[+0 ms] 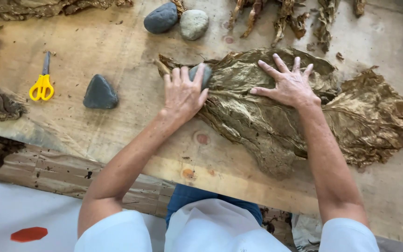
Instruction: Spreading out and smoothing large dried tobacco leaves on a wooden workbench using hands and stones as weights.
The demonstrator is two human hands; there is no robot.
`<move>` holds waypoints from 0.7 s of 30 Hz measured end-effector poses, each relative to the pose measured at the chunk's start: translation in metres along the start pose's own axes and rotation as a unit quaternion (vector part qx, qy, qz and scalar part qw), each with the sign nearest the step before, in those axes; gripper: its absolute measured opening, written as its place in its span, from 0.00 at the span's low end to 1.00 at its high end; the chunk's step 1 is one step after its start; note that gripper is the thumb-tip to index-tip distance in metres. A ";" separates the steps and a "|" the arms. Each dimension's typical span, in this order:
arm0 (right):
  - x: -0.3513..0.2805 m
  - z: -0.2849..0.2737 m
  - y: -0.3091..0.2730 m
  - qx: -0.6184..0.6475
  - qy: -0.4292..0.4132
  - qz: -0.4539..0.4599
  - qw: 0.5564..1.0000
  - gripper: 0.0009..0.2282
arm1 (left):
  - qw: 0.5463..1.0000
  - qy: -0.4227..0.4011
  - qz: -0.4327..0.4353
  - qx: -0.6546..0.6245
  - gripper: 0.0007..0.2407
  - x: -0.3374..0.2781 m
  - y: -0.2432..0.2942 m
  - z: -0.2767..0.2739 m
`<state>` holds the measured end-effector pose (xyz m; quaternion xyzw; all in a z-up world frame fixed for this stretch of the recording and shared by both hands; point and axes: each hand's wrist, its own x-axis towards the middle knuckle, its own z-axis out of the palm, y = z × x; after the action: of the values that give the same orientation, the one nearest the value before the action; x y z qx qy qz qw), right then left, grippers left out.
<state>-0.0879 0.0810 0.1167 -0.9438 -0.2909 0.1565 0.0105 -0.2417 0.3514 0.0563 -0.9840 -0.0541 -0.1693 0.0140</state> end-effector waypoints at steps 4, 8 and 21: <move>0.038 -0.007 -0.013 -0.049 0.095 -0.043 0.993 0.34 | 0.998 0.050 0.021 -0.016 0.30 -0.012 -0.014 -0.002; 0.107 -0.009 -0.102 0.033 0.236 -0.163 0.957 0.29 | 0.998 0.065 0.018 -0.012 0.30 -0.015 -0.007 -0.011; 0.227 0.049 -0.150 0.051 0.249 -0.133 0.958 0.42 | 0.997 0.074 0.032 -0.017 0.30 -0.019 -0.013 -0.004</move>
<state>-0.0070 0.3270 0.0212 -0.9037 -0.3939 -0.0718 0.1517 -0.2621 0.3627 0.0535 -0.9701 -0.0184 -0.2421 0.0068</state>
